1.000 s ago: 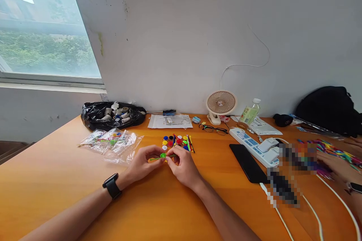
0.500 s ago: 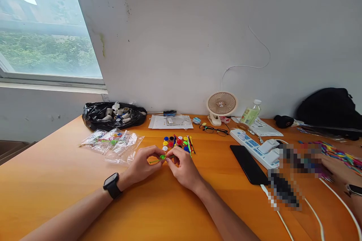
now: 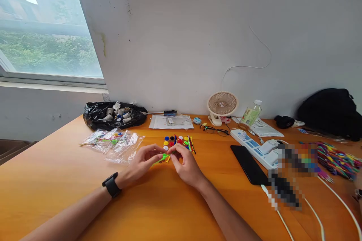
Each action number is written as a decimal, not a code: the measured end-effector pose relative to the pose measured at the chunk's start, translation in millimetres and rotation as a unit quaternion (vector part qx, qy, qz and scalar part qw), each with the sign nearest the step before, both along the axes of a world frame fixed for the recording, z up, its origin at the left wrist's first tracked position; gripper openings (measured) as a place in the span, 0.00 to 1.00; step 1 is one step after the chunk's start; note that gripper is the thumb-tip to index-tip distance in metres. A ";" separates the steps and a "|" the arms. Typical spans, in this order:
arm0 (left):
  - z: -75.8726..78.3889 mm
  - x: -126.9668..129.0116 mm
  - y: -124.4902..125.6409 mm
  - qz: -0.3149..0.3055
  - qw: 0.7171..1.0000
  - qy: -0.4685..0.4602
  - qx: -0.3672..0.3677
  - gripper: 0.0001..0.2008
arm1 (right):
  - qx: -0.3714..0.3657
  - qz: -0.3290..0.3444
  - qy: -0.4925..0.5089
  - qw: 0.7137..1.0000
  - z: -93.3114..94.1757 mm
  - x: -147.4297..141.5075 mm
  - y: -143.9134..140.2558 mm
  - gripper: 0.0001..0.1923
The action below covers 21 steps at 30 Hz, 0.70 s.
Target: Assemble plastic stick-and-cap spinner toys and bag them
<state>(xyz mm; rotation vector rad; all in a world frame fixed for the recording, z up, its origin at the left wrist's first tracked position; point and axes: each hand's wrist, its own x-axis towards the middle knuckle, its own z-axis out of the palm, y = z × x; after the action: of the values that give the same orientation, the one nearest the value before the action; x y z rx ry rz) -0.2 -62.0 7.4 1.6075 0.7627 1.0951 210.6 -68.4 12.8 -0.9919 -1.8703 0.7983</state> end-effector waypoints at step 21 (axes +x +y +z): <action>1.5 -2.4 11.8 0.009 0.995 -0.073 -0.070 0.16 | -0.160 0.056 0.068 0.983 5.7 4.7 -1.2 0.34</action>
<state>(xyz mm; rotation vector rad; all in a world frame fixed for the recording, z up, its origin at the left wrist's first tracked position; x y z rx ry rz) -2.6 -50.2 8.9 1.3894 0.7416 1.1334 215.3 -69.5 18.6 -1.0041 -1.7231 1.2335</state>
